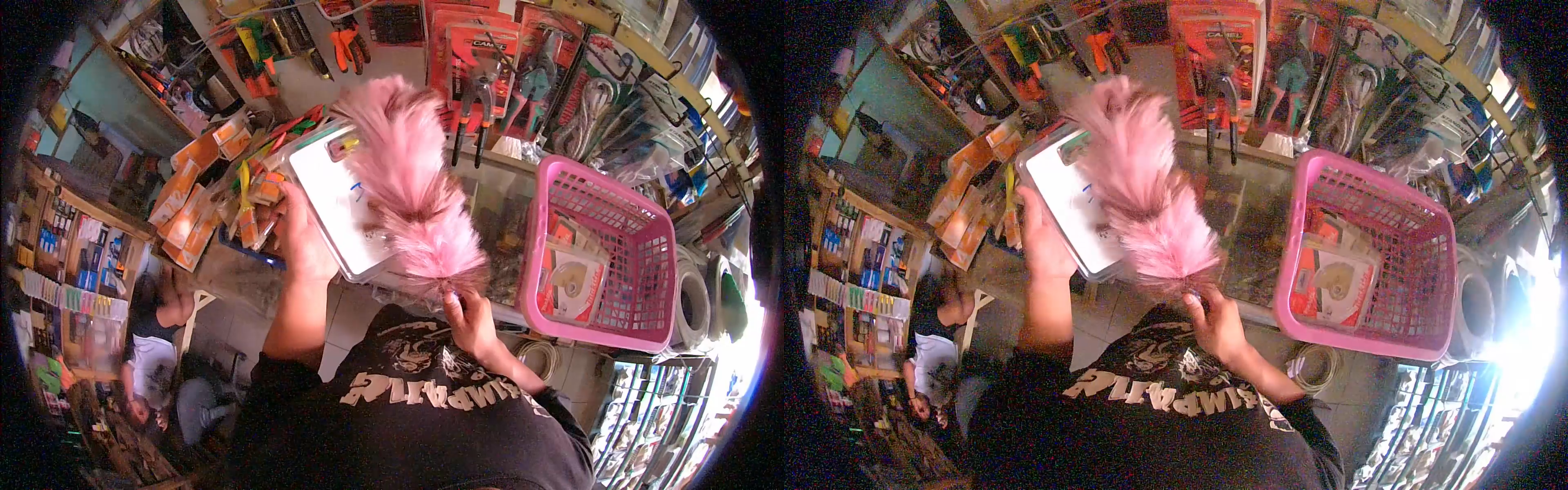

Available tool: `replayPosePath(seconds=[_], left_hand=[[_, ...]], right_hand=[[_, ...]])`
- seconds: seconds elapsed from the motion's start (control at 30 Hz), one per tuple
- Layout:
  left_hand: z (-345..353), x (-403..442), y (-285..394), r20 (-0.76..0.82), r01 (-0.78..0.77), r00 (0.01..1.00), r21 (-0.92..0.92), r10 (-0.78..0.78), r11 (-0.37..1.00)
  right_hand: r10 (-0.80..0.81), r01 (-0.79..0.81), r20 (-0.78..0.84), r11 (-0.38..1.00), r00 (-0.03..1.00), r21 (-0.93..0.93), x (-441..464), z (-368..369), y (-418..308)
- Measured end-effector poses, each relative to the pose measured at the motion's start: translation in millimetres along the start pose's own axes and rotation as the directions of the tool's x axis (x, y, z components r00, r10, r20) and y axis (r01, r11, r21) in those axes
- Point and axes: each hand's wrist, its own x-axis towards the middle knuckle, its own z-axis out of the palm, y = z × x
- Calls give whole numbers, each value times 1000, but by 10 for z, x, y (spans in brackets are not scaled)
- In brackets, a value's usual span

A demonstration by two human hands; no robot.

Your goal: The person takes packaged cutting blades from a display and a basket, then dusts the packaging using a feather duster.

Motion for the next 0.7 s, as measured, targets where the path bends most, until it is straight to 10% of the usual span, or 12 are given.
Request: replayPosePath(seconds=[0.1,0.23,0.4,0.57,0.7], left_hand=[[143,-47,51,-83,0,997,30,2,1000],[21,-50,58,75,8,997,-49,-5,999],[-74,-101,37,-177,29,984,192,5,981],[10,-82,45,63,7,998,-109,0,994],[27,-94,50,53,34,998,-178,-25,984]], right_hand=[[-121,130,97,987,988,-98,-51,57,69],[148,-146,-18,985,989,93,11,-4,-30],[-94,101,119,993,988,-58,-57,47,72],[78,-79,29,996,997,31,-7,45,137],[-172,172,125,985,977,11,-49,34,50]])
